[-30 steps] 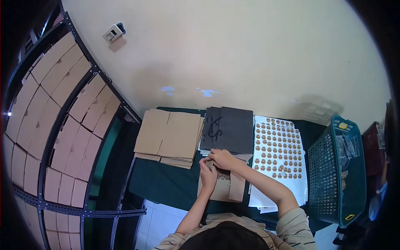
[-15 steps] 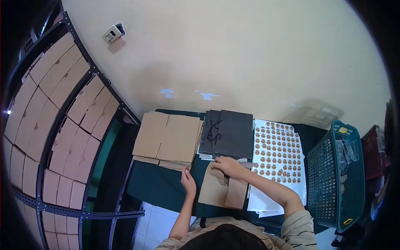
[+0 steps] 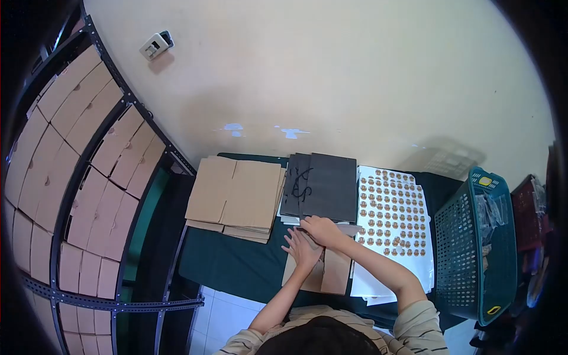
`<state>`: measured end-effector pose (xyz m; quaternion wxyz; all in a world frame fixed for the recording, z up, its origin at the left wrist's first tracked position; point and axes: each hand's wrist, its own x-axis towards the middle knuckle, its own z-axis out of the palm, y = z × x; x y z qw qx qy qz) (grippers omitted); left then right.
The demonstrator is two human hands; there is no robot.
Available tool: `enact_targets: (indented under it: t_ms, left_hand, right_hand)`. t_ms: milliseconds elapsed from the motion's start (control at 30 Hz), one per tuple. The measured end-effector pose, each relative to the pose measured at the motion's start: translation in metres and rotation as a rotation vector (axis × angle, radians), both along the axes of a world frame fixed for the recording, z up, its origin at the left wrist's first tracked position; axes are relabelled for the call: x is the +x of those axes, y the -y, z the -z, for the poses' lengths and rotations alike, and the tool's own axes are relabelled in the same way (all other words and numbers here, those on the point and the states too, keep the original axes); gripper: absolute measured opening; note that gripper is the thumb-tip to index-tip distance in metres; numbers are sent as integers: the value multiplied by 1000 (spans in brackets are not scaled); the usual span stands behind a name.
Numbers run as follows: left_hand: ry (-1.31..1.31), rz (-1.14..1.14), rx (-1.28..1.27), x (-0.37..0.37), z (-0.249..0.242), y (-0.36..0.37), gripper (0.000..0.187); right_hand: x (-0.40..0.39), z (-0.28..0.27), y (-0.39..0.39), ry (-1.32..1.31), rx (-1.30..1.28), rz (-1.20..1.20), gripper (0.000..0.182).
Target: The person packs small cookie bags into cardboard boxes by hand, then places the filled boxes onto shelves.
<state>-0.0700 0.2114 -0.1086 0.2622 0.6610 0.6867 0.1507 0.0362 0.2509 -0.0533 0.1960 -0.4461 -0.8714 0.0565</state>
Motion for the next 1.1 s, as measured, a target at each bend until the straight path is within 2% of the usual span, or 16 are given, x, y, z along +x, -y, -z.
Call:
enact_targets:
  t_ms: [67,133,167,200,267,300,367,533,567,767,867,933,967,1067,1100]
  left_hand:
    - [-53,17,-28,5,-5,1,99]
    - [20,22,-34,6,-5,1,90]
    - [108,34,59,-1,-1,4,77]
    - [109,34,60,-9,8,3,77]
    - [290,132,135,-28,22,-2,66]
    - [302,113,152,-32,13,1,57]
    - [358,116,160,-40,20,-3,56]
    - [559,82,257,-46,1,-3,42]
    - [530,83,287,-45,-1,-3,39]
    - [636,62,238,-51,2,-11,38]
    - [600,30,269,-48,8,-10,38]
    - [633,21,242,-49,17,-13,39]
    - [664,12,217,-49,22,-14,39]
    - [535,79,199,-43,1,-10,39]
    - [541,94,147,-43,5,-9,42]
  right_hand:
    - [-1,3,1,28,41,-12,18]
    - [-2,-1,3,-4,21,-12,20]
    - [-1,-3,4,-35,1,-13,23]
    - [1,-1,3,-33,2,-13,23]
    - [4,7,1,-64,-1,-64,25]
    - [4,6,3,-66,0,-64,25]
    - [4,2,3,-61,-48,-58,24]
    - [4,-6,4,-85,-85,-75,26]
    - [4,-7,5,-61,-88,-69,26]
    - [5,-5,-1,-30,-95,-115,24]
    - [1,3,5,-12,-84,-143,22]
    - [-7,9,17,101,25,-175,24]
    - [-6,11,22,94,-25,-190,25]
    - [-5,21,36,122,21,-120,27]
    - [-6,16,43,116,-60,-75,28]
